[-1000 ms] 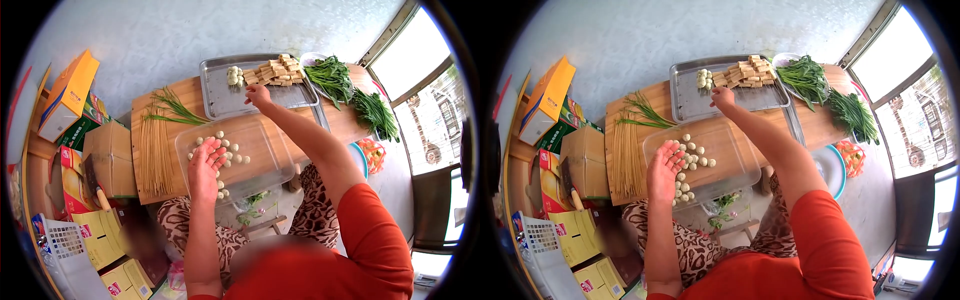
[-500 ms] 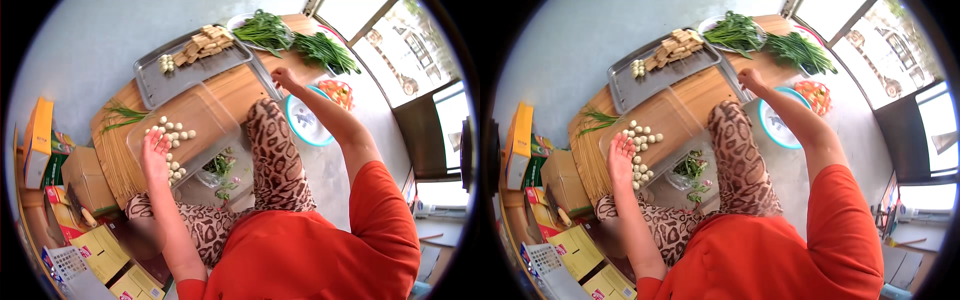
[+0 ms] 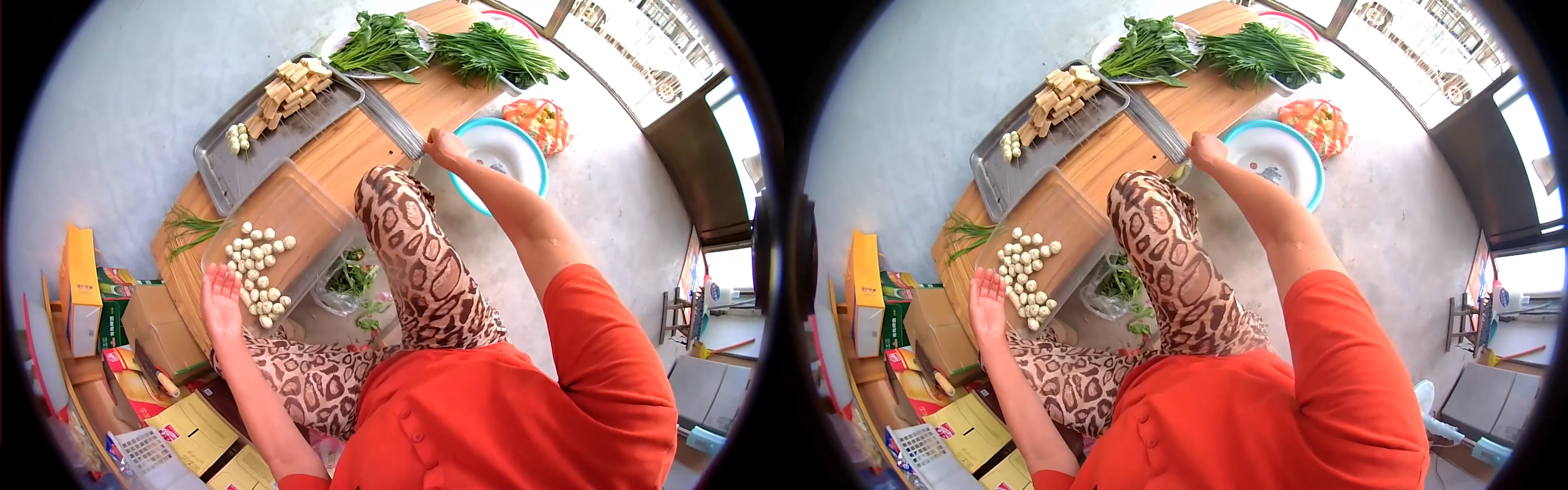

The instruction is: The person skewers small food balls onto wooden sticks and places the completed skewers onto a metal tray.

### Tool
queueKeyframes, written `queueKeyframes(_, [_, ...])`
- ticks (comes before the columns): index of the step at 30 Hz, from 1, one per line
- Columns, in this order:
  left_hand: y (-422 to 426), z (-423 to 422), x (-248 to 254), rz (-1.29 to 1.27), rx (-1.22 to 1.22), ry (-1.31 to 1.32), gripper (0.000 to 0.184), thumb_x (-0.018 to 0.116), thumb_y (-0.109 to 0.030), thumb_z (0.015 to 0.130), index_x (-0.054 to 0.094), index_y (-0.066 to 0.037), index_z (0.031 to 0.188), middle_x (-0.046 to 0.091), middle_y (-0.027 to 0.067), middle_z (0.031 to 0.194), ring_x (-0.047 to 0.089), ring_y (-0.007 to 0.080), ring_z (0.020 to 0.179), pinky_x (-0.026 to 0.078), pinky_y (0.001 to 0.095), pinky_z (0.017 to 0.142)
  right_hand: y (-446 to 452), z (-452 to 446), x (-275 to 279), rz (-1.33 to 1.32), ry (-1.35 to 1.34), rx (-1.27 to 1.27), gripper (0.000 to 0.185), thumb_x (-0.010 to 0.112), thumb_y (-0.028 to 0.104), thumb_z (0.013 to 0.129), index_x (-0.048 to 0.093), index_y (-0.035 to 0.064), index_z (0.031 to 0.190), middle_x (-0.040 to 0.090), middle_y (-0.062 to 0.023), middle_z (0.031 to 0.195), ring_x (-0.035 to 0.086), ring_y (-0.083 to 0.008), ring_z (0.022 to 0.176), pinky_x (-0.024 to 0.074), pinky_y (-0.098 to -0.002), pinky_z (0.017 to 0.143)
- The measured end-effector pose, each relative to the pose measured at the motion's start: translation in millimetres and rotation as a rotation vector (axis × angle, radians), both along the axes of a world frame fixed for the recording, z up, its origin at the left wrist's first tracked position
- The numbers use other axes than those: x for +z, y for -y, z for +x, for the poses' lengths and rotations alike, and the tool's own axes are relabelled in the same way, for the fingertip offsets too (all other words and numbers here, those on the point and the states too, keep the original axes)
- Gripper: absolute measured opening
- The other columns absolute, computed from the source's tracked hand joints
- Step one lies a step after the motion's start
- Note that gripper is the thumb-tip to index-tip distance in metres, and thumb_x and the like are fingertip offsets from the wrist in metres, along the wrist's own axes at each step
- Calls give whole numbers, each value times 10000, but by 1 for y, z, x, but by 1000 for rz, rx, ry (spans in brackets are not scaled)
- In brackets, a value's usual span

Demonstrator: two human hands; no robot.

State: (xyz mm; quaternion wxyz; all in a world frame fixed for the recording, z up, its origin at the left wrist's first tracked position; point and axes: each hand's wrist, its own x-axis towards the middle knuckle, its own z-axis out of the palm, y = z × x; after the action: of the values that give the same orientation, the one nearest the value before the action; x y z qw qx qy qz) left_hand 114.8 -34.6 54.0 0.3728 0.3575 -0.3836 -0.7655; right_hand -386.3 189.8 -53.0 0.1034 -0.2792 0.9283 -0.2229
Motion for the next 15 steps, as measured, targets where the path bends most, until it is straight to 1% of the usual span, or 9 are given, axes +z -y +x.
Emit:
queueKeyframes(2, [2,9,-10,42,62,63,372,488,-287,940,498,-41,1219,583,80,1079,556,182,975,447,341,899,6,0,-1,91,-88,0,208,579,229,737,647,74,858,658,-166,875,635,-328,855,502,-412,698])
queueKeyframes(3, [1,12,-15,99,98,59,364,488,-288,940,501,-49,1214,584,74,1068,557,181,965,451,344,893,9,-1,-1,90,-85,2,208,579,229,737,647,74,858,658,-166,875,635,-328,855,502,-412,698])
queueKeyframes(5, [1,12,-27,117,96,39,363,489,-289,938,503,-49,1211,586,71,1060,557,182,958,453,344,888,13,-3,-1,116,-82,23,211,549,195,739,652,53,857,654,-189,886,631,-341,876,503,-420,714])
queueKeyframes(7, [1,10,-34,114,88,38,360,493,-290,934,507,-51,1204,590,63,1036,557,179,935,457,343,868,14,-5,2,111,-60,38,213,540,185,738,657,51,855,655,-189,886,631,-339,875,504,-416,717])
queueKeyframes(12, [-14,-10,-30,104,51,104,361,504,-295,929,514,-48,1191,593,54,1010,558,171,911,459,337,841,13,-9,5,57,-24,51,225,534,182,732,669,47,852,655,-196,883,631,-344,864,506,-408,722])
queueKeyframes(14, [-16,-13,-31,110,43,96,361,511,-294,926,517,-42,1185,594,55,1003,563,170,895,463,331,823,14,-9,8,23,29,35,230,556,203,728,667,37,841,659,-189,862,651,-289,826,512,-368,709])
queueKeyframes(15, [-17,-14,-30,110,44,93,361,511,-294,926,517,-42,1185,594,55,1003,563,170,895,463,331,823,12,-10,11,24,27,37,230,556,203,728,667,37,841,659,-189,862,651,-289,826,512,-368,709])
